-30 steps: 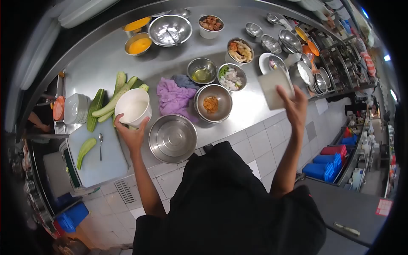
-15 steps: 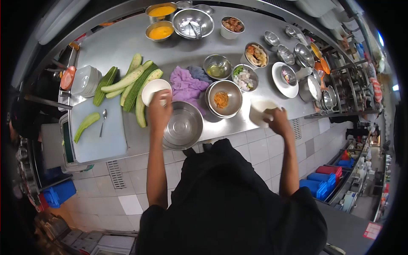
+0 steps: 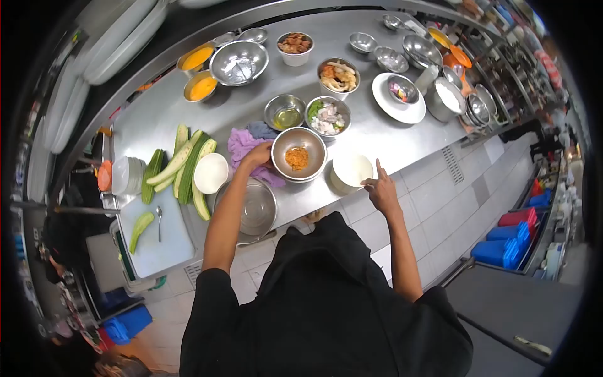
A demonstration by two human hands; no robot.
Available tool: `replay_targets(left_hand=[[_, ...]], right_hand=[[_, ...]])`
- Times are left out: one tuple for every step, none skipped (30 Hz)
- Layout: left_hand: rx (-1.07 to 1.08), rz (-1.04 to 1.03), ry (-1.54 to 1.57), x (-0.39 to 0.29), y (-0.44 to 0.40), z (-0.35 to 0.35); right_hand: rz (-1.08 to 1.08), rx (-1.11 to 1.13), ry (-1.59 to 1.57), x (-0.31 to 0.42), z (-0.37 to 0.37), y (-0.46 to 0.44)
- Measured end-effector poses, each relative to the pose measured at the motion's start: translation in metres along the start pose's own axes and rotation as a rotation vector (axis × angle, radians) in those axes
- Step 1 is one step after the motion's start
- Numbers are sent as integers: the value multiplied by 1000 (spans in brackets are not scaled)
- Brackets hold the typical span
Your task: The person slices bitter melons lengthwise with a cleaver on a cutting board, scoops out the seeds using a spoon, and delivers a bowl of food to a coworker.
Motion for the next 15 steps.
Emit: replay_targets(left_hand=[[-17, 51, 3, 3, -1, 7], [-30, 101, 33, 8, 0, 11], [-28, 113, 17, 11, 2, 14], [-59, 93, 28, 2, 8, 19], [-95, 72, 44, -13, 17, 21], [-97, 94, -2, -26, 27, 24], [-113, 102, -2, -31, 31, 27], [-129, 28, 2, -41, 33, 29], [-150, -47, 9, -50, 37, 31], [-184, -33, 32, -62, 43, 25], [-208, -28, 44, -62, 42, 18], [-214, -24, 85, -61, 41, 8], [-222, -19, 127, -59, 42, -4], [-267, 27, 131, -52, 43, -14], [-303, 30, 146, -50, 41, -20]], right_hand=[[8, 58, -132, -6, -9, -4], [-2, 61, -152, -12, -19, -4], [84, 8, -102, -8, -26, -3], [179, -47, -47, 1, -30, -4], [188, -42, -59, 8, -32, -6], [202, -32, -26, 17, -36, -9], [218, -21, 9, 23, -40, -11], [308, -86, -46, 34, -42, -14], [327, -74, -48, 41, -48, -20], [375, -71, -137, 55, -48, -24], [423, -65, -224, 63, -48, -28], [447, -44, -220, 66, -51, -29], [391, -49, -385, 62, -49, -32], [334, -53, -548, 58, -49, -37], [277, -55, -708, 54, -50, -45]])
Point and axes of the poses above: each hand's wrist, its own y-axis away from the middle knuckle, its own z-axis out of the back of the hand, x = y × z, the point moved 8 cm from there along -y, towards the middle knuckle, and after that the axes turned 11 degrees about -z, right-handed, at the moved point
